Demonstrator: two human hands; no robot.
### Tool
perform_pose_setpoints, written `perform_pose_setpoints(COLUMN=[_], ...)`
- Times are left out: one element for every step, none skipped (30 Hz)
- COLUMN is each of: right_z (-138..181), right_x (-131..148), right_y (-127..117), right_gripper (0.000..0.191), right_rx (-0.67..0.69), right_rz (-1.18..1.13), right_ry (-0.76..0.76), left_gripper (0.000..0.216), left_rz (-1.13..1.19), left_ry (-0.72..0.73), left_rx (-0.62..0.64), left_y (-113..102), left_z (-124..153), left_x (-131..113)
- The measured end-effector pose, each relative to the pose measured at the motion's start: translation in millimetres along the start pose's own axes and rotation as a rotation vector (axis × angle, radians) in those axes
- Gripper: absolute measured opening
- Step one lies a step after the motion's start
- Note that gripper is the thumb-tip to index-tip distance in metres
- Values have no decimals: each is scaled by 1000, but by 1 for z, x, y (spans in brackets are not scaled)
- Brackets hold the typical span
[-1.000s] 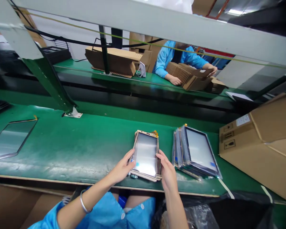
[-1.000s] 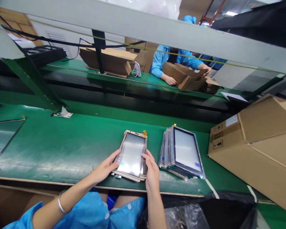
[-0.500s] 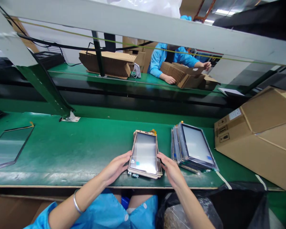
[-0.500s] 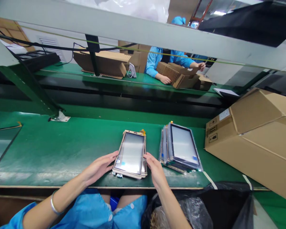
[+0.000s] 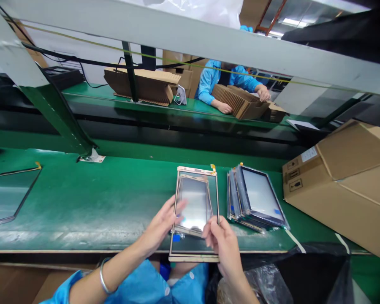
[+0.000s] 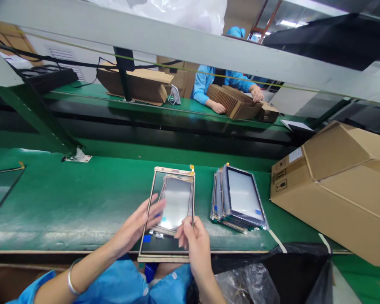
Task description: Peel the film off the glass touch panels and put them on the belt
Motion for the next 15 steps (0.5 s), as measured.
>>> perform_pose_setpoints(right_z=[7,12,15,14,9,3,-5,-14,-22,-29,-35,-38,-40,-40,-39], right_x=[1,4,7,10,14,17,21,24,29,34,40,46,52,57,59], right_y=[4,8,11,14,15,15,14,11,9,6,4,2,1,1,0], right_gripper=[31,32,36,42,50,58,63,64,64,63,61,59,57,54,51], right_rx=[-1,9,32,69,113,157,200,236,268,301,333,361,375,370,347], right_rz=[-4,5,4,-19,-66,-124,-175,-205,-208,-184,-142,-81,-6,74,151], right_ry=[-36,-78,-111,-123,-108,-66,0,77,149,200,220,213,183,142,99], left_gripper=[67,62,55,50,46,44,44,44,44,45,45,45,46,47,48], left_rz=[70,114,131,126,109,87,61,33,2,-29,-56,-80,-99,-111,-120], left_ry=[-56,-103,-135,-152,-170,-194,-228,-264,-294,-314,-325,-331,-336,-341,-351], left_rx=[49,75,82,82,88,106,132,163,188,202,205,200,192,184,177], left_y=[8,14,17,18,17,16,15,13,10,6,3,-1,-4,-6,-6], left_z=[4,8,12,16,20,25,29,33,37,40,43,44,46,47,47], left_x=[3,5,5,5,5,5,6,8,9,10,10,10,10,10,10])
Point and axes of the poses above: each hand's wrist, its own z-axis away from the middle knuckle, its own y-axis out of the palm, x = y × z, the point moved 7 cm from there along -z, towards the middle knuckle, and after that the axes turned 3 degrees about x, right-handed, at the moved point
